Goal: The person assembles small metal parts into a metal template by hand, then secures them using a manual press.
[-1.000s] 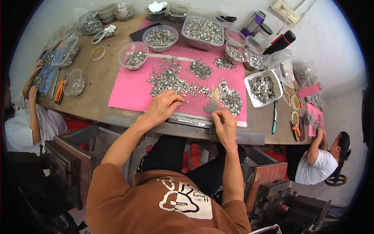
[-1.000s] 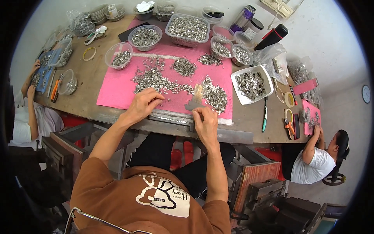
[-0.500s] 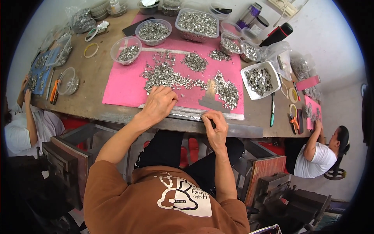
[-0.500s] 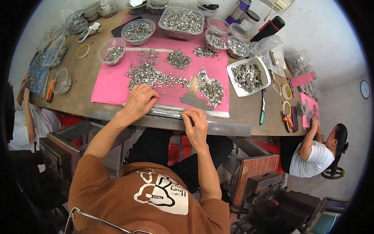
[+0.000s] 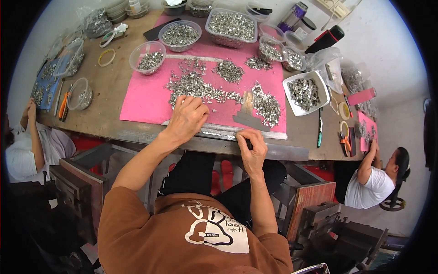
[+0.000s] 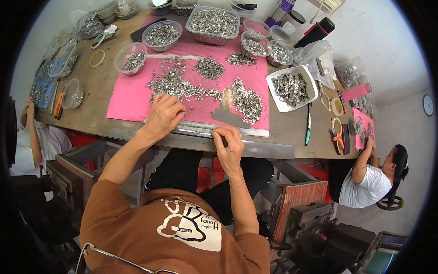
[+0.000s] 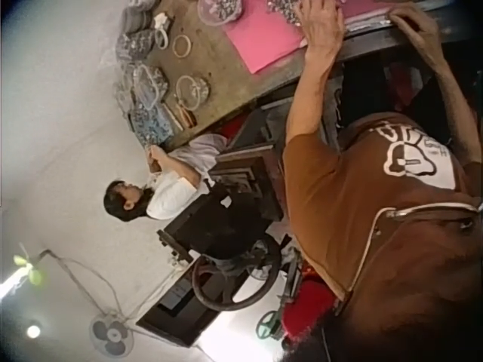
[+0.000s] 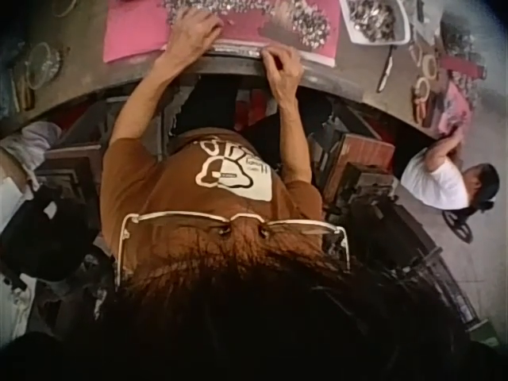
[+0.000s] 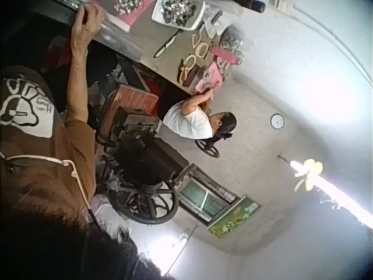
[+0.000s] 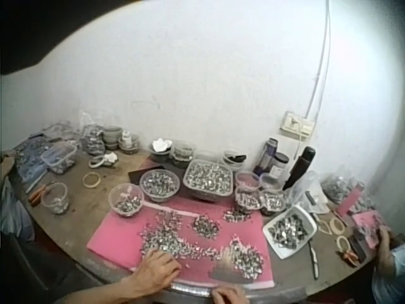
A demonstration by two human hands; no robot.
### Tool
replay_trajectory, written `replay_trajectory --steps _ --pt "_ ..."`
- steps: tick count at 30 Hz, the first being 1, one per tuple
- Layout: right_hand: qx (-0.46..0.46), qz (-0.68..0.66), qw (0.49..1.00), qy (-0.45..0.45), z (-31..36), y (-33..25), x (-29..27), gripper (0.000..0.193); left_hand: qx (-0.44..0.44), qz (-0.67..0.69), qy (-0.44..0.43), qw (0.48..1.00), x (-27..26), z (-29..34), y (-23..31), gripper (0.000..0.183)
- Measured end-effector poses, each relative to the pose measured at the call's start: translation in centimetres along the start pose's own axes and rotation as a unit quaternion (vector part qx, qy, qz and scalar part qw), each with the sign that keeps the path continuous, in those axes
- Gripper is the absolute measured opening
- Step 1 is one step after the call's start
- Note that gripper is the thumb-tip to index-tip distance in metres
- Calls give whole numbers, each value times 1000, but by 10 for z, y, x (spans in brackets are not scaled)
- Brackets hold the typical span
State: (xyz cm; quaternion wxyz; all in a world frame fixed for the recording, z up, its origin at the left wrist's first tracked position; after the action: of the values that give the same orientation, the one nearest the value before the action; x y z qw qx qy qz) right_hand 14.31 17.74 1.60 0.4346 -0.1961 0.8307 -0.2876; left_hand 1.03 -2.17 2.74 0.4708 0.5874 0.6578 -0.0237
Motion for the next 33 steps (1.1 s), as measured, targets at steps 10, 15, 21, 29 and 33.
replay_trajectory --steps 10,15,21,29,33 --pt "-206 199 958 29 8 0 -5 26 -47 90 -68 993 1 5 -7 7" --pt "-198 159 967 -23 -14 -9 -11 22 -35 83 -89 992 -4 6 -8 5" --pt "-196 165 965 -63 -62 -21 37 12 -7 63 -85 994 0 2 -6 8" --pt "-167 194 960 -116 -73 -16 62 12 -15 104 -82 991 -1 5 -8 10" --pt "-168 234 953 -99 -70 -8 35 13 -48 227 -76 970 -3 5 10 10"
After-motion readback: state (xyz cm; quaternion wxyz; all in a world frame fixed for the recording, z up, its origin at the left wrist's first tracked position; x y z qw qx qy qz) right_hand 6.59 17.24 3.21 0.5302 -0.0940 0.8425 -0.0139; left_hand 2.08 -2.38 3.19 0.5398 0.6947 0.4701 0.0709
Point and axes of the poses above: each hand's wrist, its own z-axis away from the middle knuckle, its own x-axis out of the palm, y = z × x, the point moved 2 cm from there along -z, towards the middle knuckle, and after that the axes turned 13 degrees about z, right-handed, at the moved point
